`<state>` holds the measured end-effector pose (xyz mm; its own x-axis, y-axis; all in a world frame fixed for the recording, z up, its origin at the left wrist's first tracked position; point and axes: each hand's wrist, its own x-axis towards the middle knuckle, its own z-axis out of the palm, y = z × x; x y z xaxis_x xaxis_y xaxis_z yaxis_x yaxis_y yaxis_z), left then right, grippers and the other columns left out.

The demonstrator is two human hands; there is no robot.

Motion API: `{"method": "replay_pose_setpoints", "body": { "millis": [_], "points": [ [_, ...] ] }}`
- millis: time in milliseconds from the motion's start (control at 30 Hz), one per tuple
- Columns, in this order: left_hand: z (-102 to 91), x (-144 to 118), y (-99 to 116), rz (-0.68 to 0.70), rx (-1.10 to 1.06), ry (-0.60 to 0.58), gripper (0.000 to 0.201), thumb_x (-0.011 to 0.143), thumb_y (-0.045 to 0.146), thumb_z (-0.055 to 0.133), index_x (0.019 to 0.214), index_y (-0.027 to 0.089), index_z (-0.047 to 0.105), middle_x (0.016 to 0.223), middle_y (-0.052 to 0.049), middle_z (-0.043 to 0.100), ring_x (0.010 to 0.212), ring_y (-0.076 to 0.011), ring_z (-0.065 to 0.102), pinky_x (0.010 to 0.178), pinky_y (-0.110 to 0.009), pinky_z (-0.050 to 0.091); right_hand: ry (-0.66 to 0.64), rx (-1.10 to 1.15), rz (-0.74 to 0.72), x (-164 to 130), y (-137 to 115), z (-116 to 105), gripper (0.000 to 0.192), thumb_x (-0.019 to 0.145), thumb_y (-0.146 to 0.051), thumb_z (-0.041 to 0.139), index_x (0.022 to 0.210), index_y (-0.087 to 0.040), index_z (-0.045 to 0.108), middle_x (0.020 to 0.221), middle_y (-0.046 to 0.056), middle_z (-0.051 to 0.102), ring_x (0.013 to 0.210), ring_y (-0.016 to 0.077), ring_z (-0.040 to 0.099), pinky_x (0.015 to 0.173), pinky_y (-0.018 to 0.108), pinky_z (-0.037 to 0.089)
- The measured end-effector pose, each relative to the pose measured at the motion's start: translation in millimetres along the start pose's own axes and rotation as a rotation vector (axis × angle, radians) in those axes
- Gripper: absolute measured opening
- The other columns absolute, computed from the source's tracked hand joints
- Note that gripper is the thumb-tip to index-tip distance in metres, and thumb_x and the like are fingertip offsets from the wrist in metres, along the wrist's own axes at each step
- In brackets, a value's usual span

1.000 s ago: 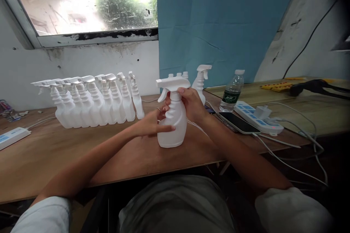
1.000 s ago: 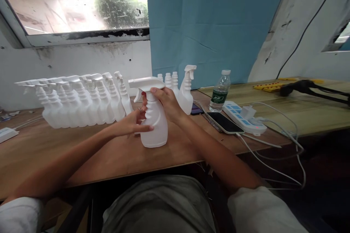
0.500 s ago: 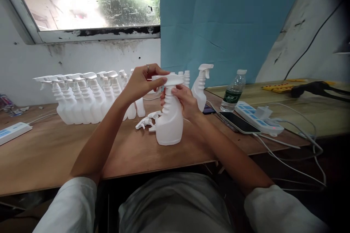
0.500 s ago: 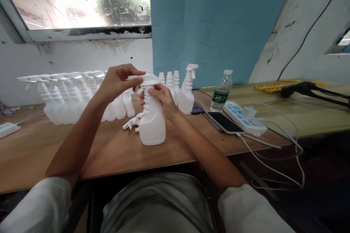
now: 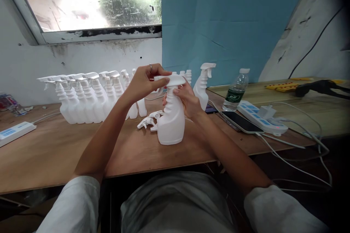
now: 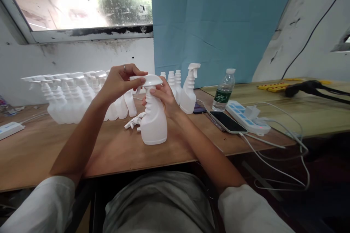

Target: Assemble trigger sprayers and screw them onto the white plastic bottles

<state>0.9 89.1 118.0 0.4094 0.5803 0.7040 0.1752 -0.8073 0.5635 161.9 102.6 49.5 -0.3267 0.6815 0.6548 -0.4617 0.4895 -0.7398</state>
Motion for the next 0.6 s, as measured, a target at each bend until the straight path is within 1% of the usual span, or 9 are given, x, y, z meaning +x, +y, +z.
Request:
{"method": "replay_pose_setpoints", "body": {
  "millis": [100, 167, 233, 300, 367, 433, 500, 600],
  "points": [
    [-0.1, 0, 2, -0.012, 0.02, 0.011, 0.007, 0.076, 0.018, 0.068, 0.08, 0.014, 0.064, 0.087, -0.005, 0.067, 0.062, -0.0087, 0.056, 0.055, -0.024, 0.046, 0.045, -0.057, -0.024, 0, -2, 3, 0.053, 0.069, -0.036, 0.077, 0.107, -0.027, 0.041, 0.092, -0.002, 0.057, 0.057, 0.0129, 0.06, 0.05, 0.028, 0.05],
    [-0.3, 0, 3, -0.015, 0.011, 0.003, 0.008, 0.076, 0.02, 0.069, 0.079, 0.014, 0.064, 0.087, -0.006, 0.067, 0.062, -0.0091, 0.056, 0.054, -0.024, 0.047, 0.058, -0.033, -0.032, -1, -4, 6, 0.055, 0.069, -0.037, 0.076, 0.109, -0.028, 0.04, 0.092, -0.002, 0.057, 0.055, 0.0127, 0.059, 0.049, 0.028, 0.049],
    [-0.5, 0, 3, -0.02, 0.009, -0.002, 0.01, 0.075, 0.021, 0.069, 0.078, 0.014, 0.064, 0.088, -0.006, 0.067, 0.063, -0.0098, 0.056, 0.054, -0.025, 0.047, 0.062, -0.003, -0.009, -1, -7, 10, 0.056, 0.069, -0.04, 0.075, 0.111, -0.028, 0.04, 0.09, -0.002, 0.058, 0.056, 0.0137, 0.059, 0.048, 0.028, 0.049],
    [-0.8, 1, 2, -0.027, 0.027, 0.009, 0.01, 0.075, 0.023, 0.07, 0.078, 0.015, 0.065, 0.087, -0.006, 0.067, 0.065, -0.0106, 0.057, 0.055, -0.024, 0.048, 0.095, -0.037, 0.009, -2, -8, 12, 0.055, 0.068, -0.039, 0.076, 0.109, -0.028, 0.042, 0.083, -0.003, 0.057, 0.054, 0.0136, 0.058, 0.047, 0.027, 0.048],
    [-1.3, 1, 1, -0.03, 0.042, 0.013, 0.01, 0.076, 0.024, 0.07, 0.079, 0.015, 0.065, 0.088, -0.005, 0.067, 0.066, -0.0111, 0.058, 0.056, -0.024, 0.049, 0.131, -0.089, 0.003, -2, -7, 12, 0.051, 0.066, -0.039, 0.079, 0.102, -0.026, 0.045, 0.077, -0.004, 0.057, 0.053, 0.0133, 0.057, 0.047, 0.027, 0.047],
    [-1.9, 1, 1, -0.032, 0.036, 0.0, 0.011, 0.077, 0.024, 0.07, 0.08, 0.015, 0.064, 0.09, -0.006, 0.067, 0.066, -0.0109, 0.059, 0.057, -0.025, 0.05, 0.106, -0.092, 0.023, -3, -5, 9, 0.042, 0.069, -0.044, 0.075, 0.096, -0.023, 0.05, 0.072, -0.001, 0.058, 0.055, 0.0149, 0.058, 0.05, 0.028, 0.049],
    [-2.5, 0, 1, -0.037, 0.025, -0.019, 0.012, 0.078, 0.025, 0.07, 0.081, 0.015, 0.064, 0.092, -0.006, 0.067, 0.064, -0.0106, 0.06, 0.058, -0.025, 0.051, 0.045, -0.055, 0.058, -4, -3, 4, 0.037, 0.075, -0.049, 0.069, 0.092, -0.019, 0.055, 0.069, 0.002, 0.06, 0.059, 0.0174, 0.06, 0.053, 0.03, 0.051],
    [-3.2, 0, 1, -0.042, 0.023, -0.02, 0.013, 0.077, 0.025, 0.07, 0.08, 0.015, 0.064, 0.092, -0.007, 0.067, 0.064, -0.0102, 0.059, 0.057, -0.025, 0.05, -0.004, -0.03, 0.059, -5, 0, -2, 0.034, 0.079, -0.047, 0.067, 0.089, -0.016, 0.056, 0.068, 0.005, 0.062, 0.06, 0.018, 0.061, 0.054, 0.031, 0.051]
  ]
}}
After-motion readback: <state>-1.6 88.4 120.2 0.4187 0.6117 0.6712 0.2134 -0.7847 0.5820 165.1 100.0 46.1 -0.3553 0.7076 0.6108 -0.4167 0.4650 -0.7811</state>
